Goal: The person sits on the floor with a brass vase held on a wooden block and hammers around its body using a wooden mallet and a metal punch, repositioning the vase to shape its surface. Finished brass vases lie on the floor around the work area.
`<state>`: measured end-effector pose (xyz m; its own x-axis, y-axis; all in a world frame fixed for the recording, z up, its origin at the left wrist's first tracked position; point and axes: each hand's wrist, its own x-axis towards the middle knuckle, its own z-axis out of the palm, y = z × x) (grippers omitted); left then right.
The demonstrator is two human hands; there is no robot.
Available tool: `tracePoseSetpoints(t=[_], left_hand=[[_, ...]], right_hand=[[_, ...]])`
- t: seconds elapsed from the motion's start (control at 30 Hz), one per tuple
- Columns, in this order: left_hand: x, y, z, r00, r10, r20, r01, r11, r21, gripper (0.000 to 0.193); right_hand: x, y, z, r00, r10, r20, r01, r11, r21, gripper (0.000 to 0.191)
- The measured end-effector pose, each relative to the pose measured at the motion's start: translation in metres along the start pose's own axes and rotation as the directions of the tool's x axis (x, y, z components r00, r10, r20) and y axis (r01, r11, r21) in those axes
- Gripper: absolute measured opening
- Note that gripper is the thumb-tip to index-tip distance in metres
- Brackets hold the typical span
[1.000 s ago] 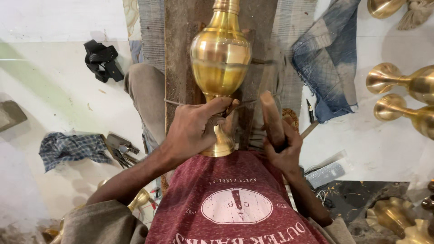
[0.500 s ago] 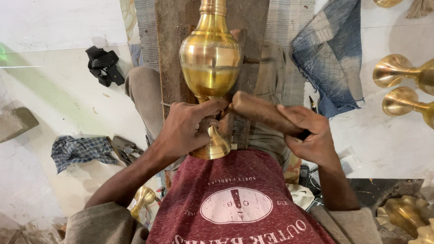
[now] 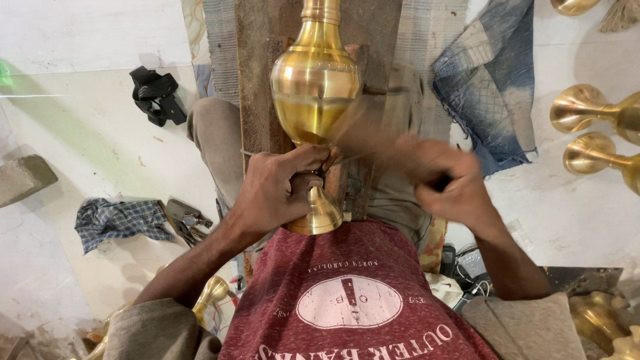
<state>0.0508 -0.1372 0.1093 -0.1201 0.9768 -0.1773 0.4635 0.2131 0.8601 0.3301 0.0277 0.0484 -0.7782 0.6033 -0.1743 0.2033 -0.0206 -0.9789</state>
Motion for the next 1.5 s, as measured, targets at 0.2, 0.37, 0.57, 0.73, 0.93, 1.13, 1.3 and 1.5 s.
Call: tracePoseSetpoints(t=[0.2, 0.37, 0.57, 0.73, 0.93, 1.13, 1.3, 1.5], left_hand=[[0.008, -0.021, 0.003, 0.994, 0.102, 0.023, -0.102, 0.995, -0.014, 0.061], [0.010, -0.026, 0.006, 0.988, 0.156, 0.015, -0.155, 0.986, -0.057, 0.052], [0.008, -0.019, 0.013, 0.987, 0.149, -0.061, -0.155, 0.981, -0.114, 0.053], [0.008, -0.016, 0.018, 0.980, 0.149, -0.134, -0.168, 0.975, -0.148, 0.054], [0.007, -0.015, 0.021, 0.967, 0.186, -0.175, -0.225, 0.946, -0.235, 0.036], [0.021, -0.029, 0.027, 0.969, 0.226, -0.097, -0.245, 0.901, -0.359, 0.059], [0.024, -0.045, 0.037, 0.958, 0.274, -0.080, -0.282, 0.867, -0.411, 0.062], [0.023, -0.043, 0.049, 0.962, 0.218, -0.167, -0.265, 0.896, -0.355, 0.045]], right_hand=[[0.003, -0.006, -0.005, 0.997, -0.014, -0.076, 0.027, 0.986, 0.162, 0.077], [-0.002, -0.014, -0.011, 0.996, -0.086, 0.015, 0.086, 0.996, -0.025, 0.078], [0.008, -0.024, -0.015, 0.985, -0.127, 0.116, 0.157, 0.938, -0.309, 0.076], [0.021, -0.039, -0.023, 0.994, -0.086, 0.073, 0.093, 0.991, -0.096, 0.074], [0.027, -0.060, -0.029, 0.993, 0.046, 0.107, -0.018, 0.970, -0.242, 0.058], [0.016, -0.070, -0.031, 0.995, 0.074, 0.068, -0.065, 0.990, -0.122, 0.074], [0.010, -0.075, -0.036, 0.996, -0.045, 0.075, 0.062, 0.970, -0.234, 0.078], [0.023, -0.087, -0.038, 0.985, -0.033, 0.169, 0.091, 0.933, -0.349, 0.081]])
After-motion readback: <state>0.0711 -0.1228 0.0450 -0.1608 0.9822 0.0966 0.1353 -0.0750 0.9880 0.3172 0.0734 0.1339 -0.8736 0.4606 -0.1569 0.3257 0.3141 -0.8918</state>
